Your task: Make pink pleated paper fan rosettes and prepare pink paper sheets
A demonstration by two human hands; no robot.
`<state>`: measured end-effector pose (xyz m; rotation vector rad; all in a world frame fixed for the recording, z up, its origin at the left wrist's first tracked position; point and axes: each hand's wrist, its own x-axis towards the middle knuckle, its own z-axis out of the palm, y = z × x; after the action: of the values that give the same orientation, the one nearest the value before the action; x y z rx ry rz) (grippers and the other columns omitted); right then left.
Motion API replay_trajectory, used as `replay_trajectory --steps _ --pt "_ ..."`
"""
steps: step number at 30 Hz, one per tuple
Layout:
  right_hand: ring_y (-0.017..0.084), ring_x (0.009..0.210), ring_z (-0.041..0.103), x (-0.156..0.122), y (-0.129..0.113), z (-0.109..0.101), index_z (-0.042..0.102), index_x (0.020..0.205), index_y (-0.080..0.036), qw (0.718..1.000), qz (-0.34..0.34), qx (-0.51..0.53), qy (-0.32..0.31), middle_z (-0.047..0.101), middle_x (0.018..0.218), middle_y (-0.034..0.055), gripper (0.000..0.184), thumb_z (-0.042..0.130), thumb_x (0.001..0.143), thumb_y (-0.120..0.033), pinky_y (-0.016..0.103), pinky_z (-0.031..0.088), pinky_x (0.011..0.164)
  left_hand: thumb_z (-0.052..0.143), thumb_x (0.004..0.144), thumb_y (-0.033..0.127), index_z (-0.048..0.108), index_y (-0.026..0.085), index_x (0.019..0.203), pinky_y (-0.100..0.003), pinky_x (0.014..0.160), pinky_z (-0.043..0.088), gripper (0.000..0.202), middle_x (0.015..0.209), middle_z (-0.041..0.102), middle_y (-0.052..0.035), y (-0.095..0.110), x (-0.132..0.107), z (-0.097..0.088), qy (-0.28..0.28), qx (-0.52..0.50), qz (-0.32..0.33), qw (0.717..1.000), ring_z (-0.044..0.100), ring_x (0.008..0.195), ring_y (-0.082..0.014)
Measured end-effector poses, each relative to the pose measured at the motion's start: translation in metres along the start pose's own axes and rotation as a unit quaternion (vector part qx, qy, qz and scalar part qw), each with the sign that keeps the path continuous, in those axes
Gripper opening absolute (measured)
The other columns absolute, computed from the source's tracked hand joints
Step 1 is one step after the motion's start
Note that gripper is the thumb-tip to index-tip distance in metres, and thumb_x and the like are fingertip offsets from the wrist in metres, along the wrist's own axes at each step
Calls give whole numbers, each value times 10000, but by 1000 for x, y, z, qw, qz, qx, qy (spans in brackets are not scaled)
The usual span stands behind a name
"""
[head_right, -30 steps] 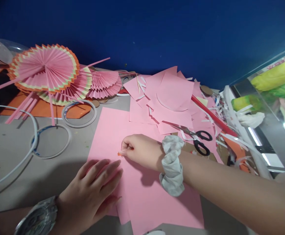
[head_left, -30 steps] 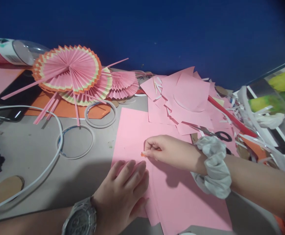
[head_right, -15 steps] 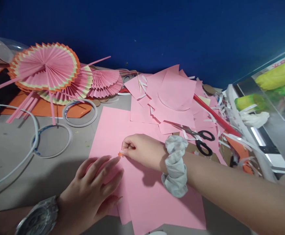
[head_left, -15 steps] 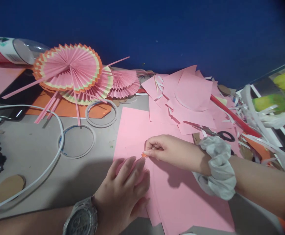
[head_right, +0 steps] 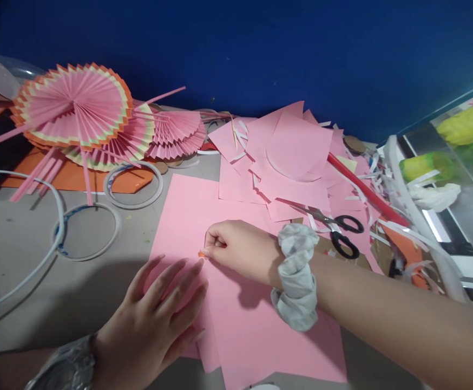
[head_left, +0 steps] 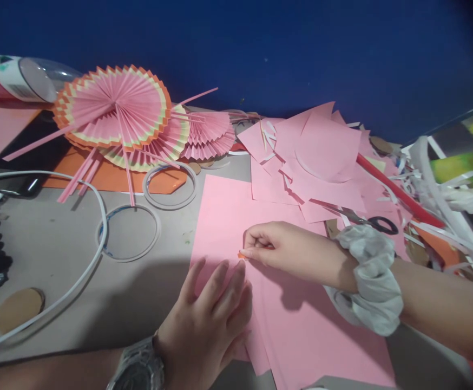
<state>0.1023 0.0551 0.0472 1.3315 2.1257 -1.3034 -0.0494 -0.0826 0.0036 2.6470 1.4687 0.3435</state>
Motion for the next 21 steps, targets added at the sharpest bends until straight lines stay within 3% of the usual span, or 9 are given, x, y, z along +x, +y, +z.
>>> replay_trajectory --steps 10,16,21 --pt "103 550 406 -1 -2 0 461 650 -202 1000 3 -6 0 465 592 -45 232 462 796 -383 245 323 530 380 899 435 514 207 1216 -543 1075 40 413 1353 469 -80 0 -1 -9 -30 46 28 998 419 1189 -268" --pt "101 546 407 -1 1 1 470 660 -202 1000 0 0 -1 468 591 -45 225 469 792 -383 242 327 528 363 903 448 489 199 1228 -543 1058 63 428 1358 457 -116 -1 -1 -8 -31 53 34 998 410 1209 -277" --pt "105 558 428 1 5 3 492 667 -201 1000 -13 -7 8 487 597 -40 234 467 794 -396 240 331 532 355 903 454 493 210 1237 -540 1057 93 436 1363 458 -68 -1 -2 -7 -36 52 32 997 404 1204 -290"
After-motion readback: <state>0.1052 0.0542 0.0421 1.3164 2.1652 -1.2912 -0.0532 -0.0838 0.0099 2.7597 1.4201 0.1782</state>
